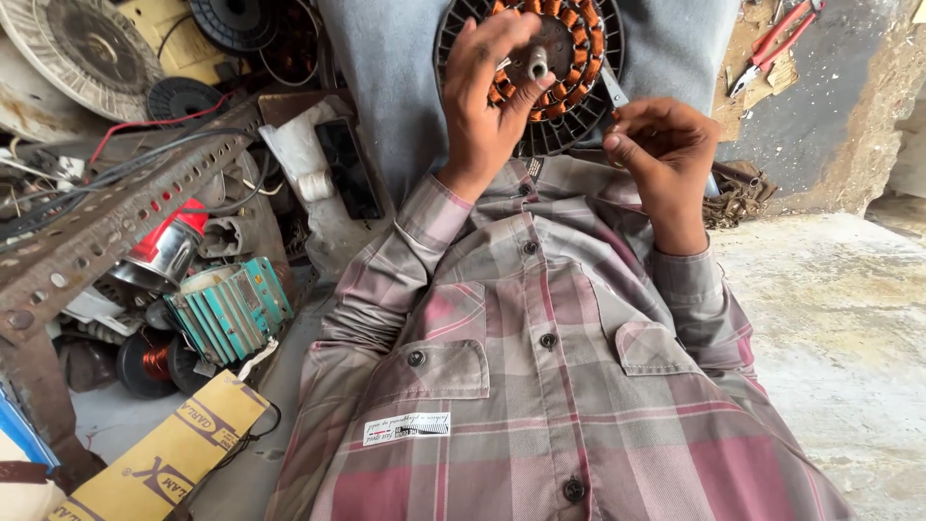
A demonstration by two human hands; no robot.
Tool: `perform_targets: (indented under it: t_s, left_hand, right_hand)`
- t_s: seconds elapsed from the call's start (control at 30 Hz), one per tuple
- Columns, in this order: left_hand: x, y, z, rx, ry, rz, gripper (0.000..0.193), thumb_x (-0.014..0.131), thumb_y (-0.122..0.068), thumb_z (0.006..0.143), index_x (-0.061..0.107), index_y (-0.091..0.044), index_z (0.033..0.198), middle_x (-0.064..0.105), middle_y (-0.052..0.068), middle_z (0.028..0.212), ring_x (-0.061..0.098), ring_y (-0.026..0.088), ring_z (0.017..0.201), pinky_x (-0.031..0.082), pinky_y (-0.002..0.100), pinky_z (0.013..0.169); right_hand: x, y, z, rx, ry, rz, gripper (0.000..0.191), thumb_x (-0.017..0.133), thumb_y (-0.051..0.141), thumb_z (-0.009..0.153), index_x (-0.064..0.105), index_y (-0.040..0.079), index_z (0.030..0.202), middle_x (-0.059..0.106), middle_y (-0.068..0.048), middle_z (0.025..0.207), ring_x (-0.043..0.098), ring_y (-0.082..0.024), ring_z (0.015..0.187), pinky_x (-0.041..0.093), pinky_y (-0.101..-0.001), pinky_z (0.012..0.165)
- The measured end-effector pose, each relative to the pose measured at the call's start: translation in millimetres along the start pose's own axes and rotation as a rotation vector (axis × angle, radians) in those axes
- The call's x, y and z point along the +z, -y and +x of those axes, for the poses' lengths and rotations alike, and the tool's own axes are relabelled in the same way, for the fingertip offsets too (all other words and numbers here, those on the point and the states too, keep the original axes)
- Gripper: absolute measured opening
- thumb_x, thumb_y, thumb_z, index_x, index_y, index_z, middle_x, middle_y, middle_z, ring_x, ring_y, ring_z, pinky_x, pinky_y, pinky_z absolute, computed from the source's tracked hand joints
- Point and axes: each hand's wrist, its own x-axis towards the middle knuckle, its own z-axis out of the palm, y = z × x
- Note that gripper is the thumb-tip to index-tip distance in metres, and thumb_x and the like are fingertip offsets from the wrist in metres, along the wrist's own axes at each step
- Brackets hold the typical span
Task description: The person sits on the floor and uses scissors to trim and adjust copper windings on a motor stator. They repeatedly cut wire ends and tuck them into slots, occasionally reaching for small parts from a nearby workbench.
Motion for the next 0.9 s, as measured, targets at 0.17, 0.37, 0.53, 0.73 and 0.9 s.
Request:
perform_targets:
  t_s: [0.17, 0.37, 0.53, 0.73, 0.9]
  left_hand:
    - [-0.7, 6.9, 16.0, 0.037, 0.105, -0.035, 0.02, 0.075, -0.021, 0.097, 0.074, -0.011, 0.115, 0.08, 0.001, 0.102, 0.078, 0.018, 0.101, 0.036, 0.048, 0.124]
    - [-5.6, 12.5, 19.1, 0.085, 0.141, -0.012, 0.024, 0.076, -0.023, 0.098, 0.073, -0.01, 0.117, 0.08, 0.002, 0.102, 0.078, 0.018, 0.1, 0.035, 0.048, 0.124]
    - [-9.9, 7.0, 8.3, 0.015, 0.118, -0.022, 0.029, 0.079, -0.023, 0.096, 0.073, -0.007, 0.121, 0.071, 0.007, 0.123, 0.068, 0.025, 0.121, 0.037, 0.05, 0.126]
    - [-13.5, -1.0, -21.5, 0.084, 0.085, 0.243, 0.021, 0.081, -0.029, 0.096, 0.076, -0.011, 0.105, 0.03, 0.015, 0.163, 0.024, 0.044, 0.154, 0.023, 0.057, 0.131]
    - [-0.1, 2.1, -24.6, 0.003, 0.181, 0.286, 0.019, 0.078, -0.028, 0.097, 0.08, -0.012, 0.106, 0.024, 0.014, 0.168, 0.017, 0.045, 0.158, 0.014, 0.067, 0.13]
  right_hand:
    - [-2.7, 2.1, 0.2, 0.028, -0.013, 0.005, 0.011, 0.078, -0.01, 0.099, 0.07, -0.005, 0.104, 0.074, -0.01, 0.097, 0.071, -0.012, 0.084, 0.058, -0.0229, 0.075]
    - [-4.0, 3.8, 1.0, 0.044, -0.021, 0.047, 0.01, 0.075, -0.011, 0.1, 0.068, -0.006, 0.105, 0.074, -0.011, 0.096, 0.072, -0.013, 0.083, 0.059, -0.0245, 0.075]
    - [1.0, -0.3, 3.5, 0.022, -0.003, 0.015, 0.015, 0.073, -0.012, 0.1, 0.068, -0.007, 0.114, 0.074, -0.012, 0.1, 0.072, -0.013, 0.086, 0.06, -0.0252, 0.077]
    - [5.8, -3.4, 2.1, -0.106, -0.103, -0.098, 0.012, 0.07, -0.014, 0.103, 0.067, -0.006, 0.112, 0.075, -0.011, 0.1, 0.074, -0.014, 0.091, 0.061, -0.0266, 0.083]
    - [9.5, -9.7, 9.8, -0.105, -0.053, -0.054, 0.013, 0.072, -0.012, 0.102, 0.069, -0.006, 0.112, 0.075, -0.01, 0.1, 0.072, -0.011, 0.089, 0.06, -0.0241, 0.08]
